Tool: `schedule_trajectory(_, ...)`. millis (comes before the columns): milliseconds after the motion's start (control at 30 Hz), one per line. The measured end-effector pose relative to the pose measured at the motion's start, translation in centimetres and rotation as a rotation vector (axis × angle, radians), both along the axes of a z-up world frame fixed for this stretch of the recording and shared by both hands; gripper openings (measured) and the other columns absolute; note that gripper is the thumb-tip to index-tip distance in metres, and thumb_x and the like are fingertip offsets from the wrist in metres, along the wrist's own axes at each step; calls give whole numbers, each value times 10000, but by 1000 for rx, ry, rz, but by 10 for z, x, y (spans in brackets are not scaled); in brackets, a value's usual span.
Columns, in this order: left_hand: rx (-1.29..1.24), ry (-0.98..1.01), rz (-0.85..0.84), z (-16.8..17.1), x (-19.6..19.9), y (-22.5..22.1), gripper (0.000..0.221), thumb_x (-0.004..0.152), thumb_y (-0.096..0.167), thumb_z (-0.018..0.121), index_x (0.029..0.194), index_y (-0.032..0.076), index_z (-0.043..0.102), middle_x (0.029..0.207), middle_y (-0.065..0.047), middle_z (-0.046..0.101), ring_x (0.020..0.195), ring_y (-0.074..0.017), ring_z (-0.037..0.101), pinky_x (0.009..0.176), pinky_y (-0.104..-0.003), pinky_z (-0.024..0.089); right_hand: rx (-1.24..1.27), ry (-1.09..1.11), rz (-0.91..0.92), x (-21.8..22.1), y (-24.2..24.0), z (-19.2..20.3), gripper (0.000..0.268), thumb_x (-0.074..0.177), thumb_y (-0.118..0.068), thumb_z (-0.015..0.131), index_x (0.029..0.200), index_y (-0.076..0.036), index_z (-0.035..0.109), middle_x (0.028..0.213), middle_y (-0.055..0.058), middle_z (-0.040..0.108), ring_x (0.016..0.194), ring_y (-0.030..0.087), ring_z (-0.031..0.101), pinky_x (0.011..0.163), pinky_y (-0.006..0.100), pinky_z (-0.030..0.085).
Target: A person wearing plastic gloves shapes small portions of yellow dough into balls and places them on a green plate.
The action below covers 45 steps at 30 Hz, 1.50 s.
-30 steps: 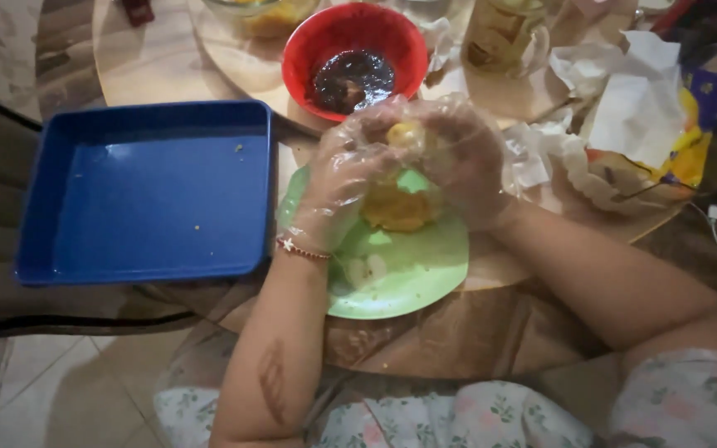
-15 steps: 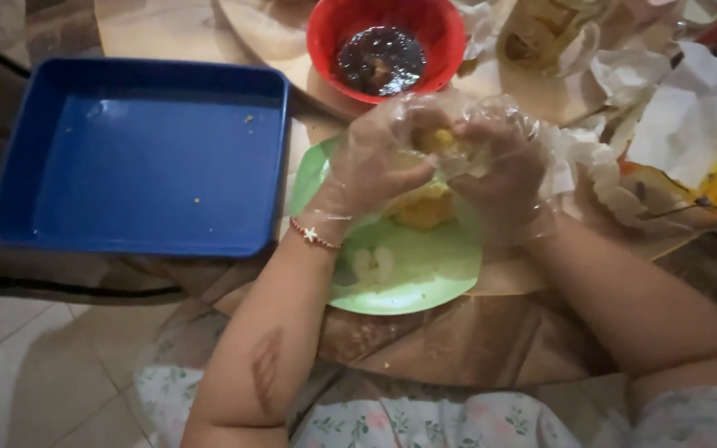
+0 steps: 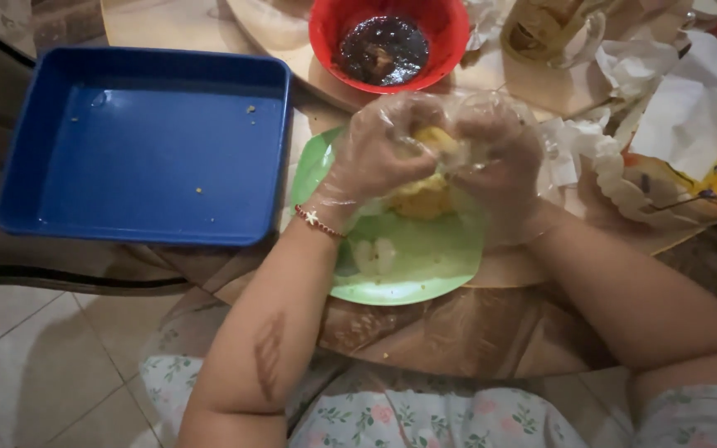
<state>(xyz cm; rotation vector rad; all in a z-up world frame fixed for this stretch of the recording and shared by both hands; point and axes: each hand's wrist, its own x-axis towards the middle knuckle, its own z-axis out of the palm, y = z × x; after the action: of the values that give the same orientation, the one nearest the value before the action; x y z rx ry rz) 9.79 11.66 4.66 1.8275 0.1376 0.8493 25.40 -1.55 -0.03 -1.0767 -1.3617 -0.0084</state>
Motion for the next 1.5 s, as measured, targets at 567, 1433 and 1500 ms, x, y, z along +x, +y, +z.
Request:
schedule_trajectory(567,-758,-243,-460,49,-32,-10,497,1030,122,698,1461,-38,511,1472,-200,579,1333,-287,623,1211,-415,534,-356,789,185,-15,-10,92,307,928,105,573,1171,-61,658,1025,55,632,766,83,570,598,147,463)
schedule_trajectory(1433,-439,-282,-207,13,-21,-5,287,937,111,786,1202,43,701,1344,-143,660,1217,-285,694,1000,-373,682,-301,247,-123,-23,-22,83,183,976,54,745,1149,53,687,1167,222,732,1053,274,770,830,284,690)
schedule_trajectory(1500,-430,-293,-206,8,-17,-4,275,905,38,809,1164,78,726,1337,-136,669,1212,-285,701,1024,-389,675,-280,211,-113,-22,-23,77,141,988,79,720,1124,83,679,1178,242,723,1063,302,768,826,312,691)
